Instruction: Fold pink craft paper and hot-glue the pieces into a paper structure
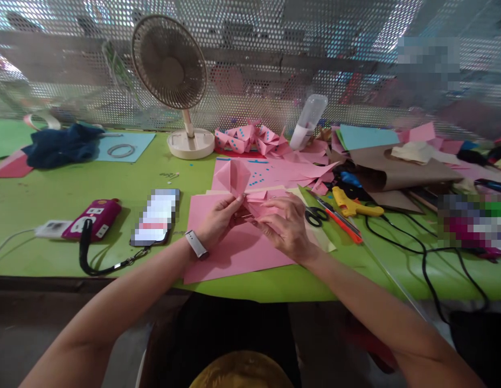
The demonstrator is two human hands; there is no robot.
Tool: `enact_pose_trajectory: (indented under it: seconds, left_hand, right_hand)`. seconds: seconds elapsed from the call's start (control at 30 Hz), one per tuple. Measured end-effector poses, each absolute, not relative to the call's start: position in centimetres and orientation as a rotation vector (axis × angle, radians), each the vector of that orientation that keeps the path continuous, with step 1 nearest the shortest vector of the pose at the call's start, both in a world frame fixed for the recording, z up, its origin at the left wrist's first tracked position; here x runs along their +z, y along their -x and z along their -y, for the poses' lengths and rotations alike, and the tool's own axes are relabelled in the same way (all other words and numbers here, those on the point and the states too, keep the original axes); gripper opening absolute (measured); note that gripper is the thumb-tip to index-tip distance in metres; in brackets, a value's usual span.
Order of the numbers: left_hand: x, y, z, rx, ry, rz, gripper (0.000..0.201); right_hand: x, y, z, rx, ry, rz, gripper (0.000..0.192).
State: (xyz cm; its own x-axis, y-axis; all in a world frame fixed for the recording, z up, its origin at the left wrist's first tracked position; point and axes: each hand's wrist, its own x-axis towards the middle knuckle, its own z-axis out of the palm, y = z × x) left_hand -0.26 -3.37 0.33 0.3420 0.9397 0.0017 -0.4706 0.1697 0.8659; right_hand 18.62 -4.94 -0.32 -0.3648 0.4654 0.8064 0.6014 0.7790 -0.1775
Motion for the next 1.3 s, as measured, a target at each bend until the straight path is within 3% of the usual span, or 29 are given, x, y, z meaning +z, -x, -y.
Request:
enact_pose_trajectory:
  seconds: [0.27, 0.73, 1.3]
  left_hand:
    - [-0.1, 0.0, 3.4, 1.076, -0.856, -0.591, 0.026]
    - [-0.3, 0.0, 3.3, 1.029, -0.865, -0.586, 0.027]
    - [-0.4, -0.1, 3.4, 1.015, -0.970, -0.526, 0.018]
  right_hand:
    - [0.0, -18.3, 4.5, -0.120, 0.848, 2.001, 0.016]
    - [-0.3, -18.5, 3.9, 0.172, 0.877, 1.986, 0.019]
    - [-0.6, -18.6, 3.8, 0.220, 0.892, 1.981, 0.012]
